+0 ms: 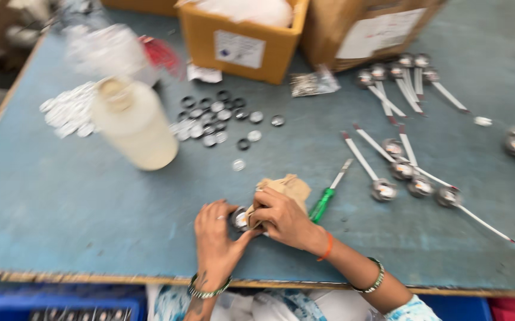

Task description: The person assembles small LED lamp units at a workbench. They wipe the lamp head with a cloth, place a black ring and a clear lens over the LED, and use a green screwdriver to tighten the ring. Completed units are placed on the table.

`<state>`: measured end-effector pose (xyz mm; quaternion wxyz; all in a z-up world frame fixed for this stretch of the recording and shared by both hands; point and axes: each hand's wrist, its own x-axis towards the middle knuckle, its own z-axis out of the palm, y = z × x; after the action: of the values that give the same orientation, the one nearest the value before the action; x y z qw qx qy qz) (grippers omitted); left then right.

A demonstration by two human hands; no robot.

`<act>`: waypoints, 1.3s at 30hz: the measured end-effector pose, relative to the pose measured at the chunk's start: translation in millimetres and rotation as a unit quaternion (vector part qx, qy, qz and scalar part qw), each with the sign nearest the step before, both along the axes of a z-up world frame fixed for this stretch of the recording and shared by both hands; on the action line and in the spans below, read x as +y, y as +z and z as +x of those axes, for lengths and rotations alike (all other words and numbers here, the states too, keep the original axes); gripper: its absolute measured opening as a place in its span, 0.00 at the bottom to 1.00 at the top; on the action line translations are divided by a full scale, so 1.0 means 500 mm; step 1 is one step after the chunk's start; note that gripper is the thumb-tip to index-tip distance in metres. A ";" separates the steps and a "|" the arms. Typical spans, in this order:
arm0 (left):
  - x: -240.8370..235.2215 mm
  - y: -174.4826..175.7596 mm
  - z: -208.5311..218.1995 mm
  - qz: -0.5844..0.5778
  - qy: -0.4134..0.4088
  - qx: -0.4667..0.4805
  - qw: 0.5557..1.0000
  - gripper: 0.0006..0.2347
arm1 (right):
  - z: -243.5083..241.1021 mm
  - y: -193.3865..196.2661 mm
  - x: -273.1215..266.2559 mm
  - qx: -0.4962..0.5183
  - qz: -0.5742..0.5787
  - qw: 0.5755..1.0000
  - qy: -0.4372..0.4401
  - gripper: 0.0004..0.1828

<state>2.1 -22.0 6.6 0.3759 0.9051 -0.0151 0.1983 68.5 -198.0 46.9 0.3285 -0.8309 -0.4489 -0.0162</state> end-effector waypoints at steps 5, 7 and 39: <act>-0.001 -0.011 -0.001 -0.040 0.036 0.005 0.999 0.25 | 0.028 0.010 -0.044 -0.160 0.087 0.974 -0.134 0.13; -0.002 -0.026 -0.002 -0.042 0.051 -0.013 0.998 0.26 | 0.040 0.011 -0.051 -0.173 0.071 0.968 -0.166 0.17; 0.177 -0.047 0.100 -0.290 0.200 -0.108 0.930 0.38 | 0.106 0.018 -0.114 -0.177 0.083 0.926 -0.324 0.09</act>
<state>52.2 66.6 -17.1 0.5708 0.7142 0.1836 0.3612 121.3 -255.1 55.9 0.2885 -0.8842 -0.2034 -0.3060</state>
